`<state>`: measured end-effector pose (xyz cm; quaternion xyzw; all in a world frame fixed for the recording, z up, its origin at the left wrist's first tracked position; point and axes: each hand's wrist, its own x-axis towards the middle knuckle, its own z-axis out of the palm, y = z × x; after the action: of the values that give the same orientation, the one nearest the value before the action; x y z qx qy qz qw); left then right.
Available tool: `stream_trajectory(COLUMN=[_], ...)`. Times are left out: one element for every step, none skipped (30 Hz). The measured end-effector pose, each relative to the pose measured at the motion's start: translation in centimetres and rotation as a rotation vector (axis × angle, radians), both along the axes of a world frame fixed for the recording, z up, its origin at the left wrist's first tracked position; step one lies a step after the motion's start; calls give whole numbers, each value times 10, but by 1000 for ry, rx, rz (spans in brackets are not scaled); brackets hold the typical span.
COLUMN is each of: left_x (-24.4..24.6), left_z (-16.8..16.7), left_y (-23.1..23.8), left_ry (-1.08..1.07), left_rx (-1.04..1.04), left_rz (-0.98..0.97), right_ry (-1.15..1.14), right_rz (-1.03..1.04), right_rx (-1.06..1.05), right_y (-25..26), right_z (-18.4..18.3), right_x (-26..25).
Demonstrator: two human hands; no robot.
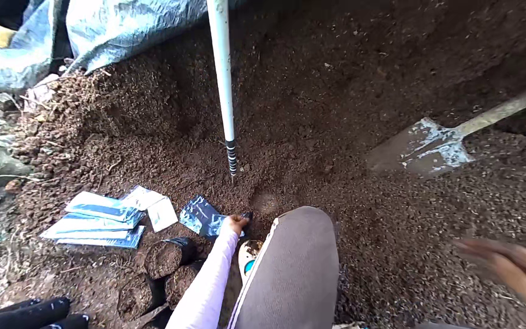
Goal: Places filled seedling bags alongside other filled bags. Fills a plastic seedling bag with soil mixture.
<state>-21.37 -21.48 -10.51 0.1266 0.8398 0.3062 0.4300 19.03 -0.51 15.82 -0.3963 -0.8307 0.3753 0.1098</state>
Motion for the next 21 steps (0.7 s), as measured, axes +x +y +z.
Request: stream_trajectory(left_x=[2,6,11,17,27,39,54,69,83,97,107,111,111,109,107,107,109,113,120,128,137], left_z=[25,52,77,99,120,139,155,170,183,195,203,206,206,205,203,203,201,195,188,179,171], left_y=[16,31,47,63,81,99,117,134,148,159,169,177,185,192,198,202,207,212,216,220,222], left_ry=[-17,-17,-10,1,-5,-31,-79,-141,-208,-246,-228,-162,-56,74,199,310,391,479,570,666,729], left_rx=[107,206,295,380,461,543,618,681,726,740,727,698,660,618,589,556,547,558,555,519,465], left_rz=[28,29,9,-24,-63,-96,-130,-151,-147,-134,-127,-136,-166,-224,-306,-434,-603,-797,-982,-1132,-1231], right_ry=[30,50,52,39,40,73,148,242,336,405,431,392,287,142,-11,-130,-207,-253,-279,-275,-230], right_rz=[10,16,20,3,-48,-121,-193,-242,-268,-274,-274,-275,-276,-282,-293,-319,-350,-380,-402,-417,-430], right_rx=[-14,-22,-65,-152,-267,-383,-479,-537,-557,-538,-474,-374,-264,-172,-123,-111,-120,-134,-154,-174,-193], right_y=[-2,-3,-6,-10,-14,-16,-16,-14,-8,0,8,18,27,36,43,49,54,59,63,67,71], right_z=[-8,-18,-26,-30,-32,-36,-41,-45,-49,-52,-54,-55,-56,-57,-60,-66,-72,-78,-83,-90,-99], right_x=[-27,-53,-79,-106,-130,-150,-164,-173,-178,-178,-173,-164,-151,-137,-123,-109,-97,-87,-79,-72,-64])
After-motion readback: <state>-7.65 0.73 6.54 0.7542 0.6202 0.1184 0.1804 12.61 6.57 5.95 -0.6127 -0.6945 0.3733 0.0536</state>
